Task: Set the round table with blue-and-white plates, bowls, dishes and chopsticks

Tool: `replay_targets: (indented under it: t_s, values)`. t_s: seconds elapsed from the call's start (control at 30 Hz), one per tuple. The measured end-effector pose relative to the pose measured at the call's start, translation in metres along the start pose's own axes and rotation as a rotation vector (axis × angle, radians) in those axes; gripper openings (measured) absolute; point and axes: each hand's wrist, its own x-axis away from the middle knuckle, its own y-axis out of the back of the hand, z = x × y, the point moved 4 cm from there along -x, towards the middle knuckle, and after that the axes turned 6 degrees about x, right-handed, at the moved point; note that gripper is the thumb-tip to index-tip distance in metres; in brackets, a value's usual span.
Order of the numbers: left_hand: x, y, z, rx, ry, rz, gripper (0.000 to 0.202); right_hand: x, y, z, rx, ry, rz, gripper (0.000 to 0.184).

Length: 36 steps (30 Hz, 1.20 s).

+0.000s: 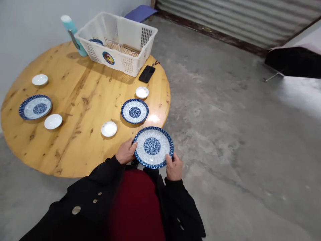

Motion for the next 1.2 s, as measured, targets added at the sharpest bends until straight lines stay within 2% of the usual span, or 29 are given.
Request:
replay_targets:
  t_s: [0.13, 0.27, 0.4, 0.53, 0.67, 0.83, 1.03, 1.2]
  values:
    - [-0.029, 0.025, 0.002, -0.022, 0.074, -0.159, 0.021, -0.061, -0.026, 0.039, -0.009, 0.137, 0.098, 0.033]
    - [-0.064, 0.043, 0.007, -0.011, 0.156, -0.287, 0.021, -0.127, -0.062, 0.073, -0.018, 0.266, 0.225, 0.029]
    - [-0.097, 0.053, 0.009, -0.018, 0.298, -0.377, 0.021, -0.188, -0.096, 0.097, -0.001, 0.374, 0.375, 0.027]
    - [-0.112, 0.054, 0.005, 0.005, 0.423, -0.412, 0.020, -0.224, -0.119, 0.111, 0.084, 0.466, 0.530, 0.029]
    - [-0.112, 0.049, 0.002, 0.062, 0.525, -0.470, 0.022, -0.244, -0.132, 0.114, 0.115, 0.505, 0.618, 0.032]
    - [-0.112, 0.039, 0.006, 0.070, 0.626, -0.489, 0.024, -0.251, -0.142, 0.111, 0.105, 0.487, 0.698, 0.032]
    - [-0.123, 0.042, 0.013, 0.050, 0.634, -0.425, 0.028, -0.251, -0.152, 0.108, 0.153, 0.485, 0.685, 0.029]
    - [-0.132, 0.053, 0.019, -0.033, 0.620, -0.392, 0.032, -0.251, -0.158, 0.118, 0.353, 0.611, 0.640, 0.021]
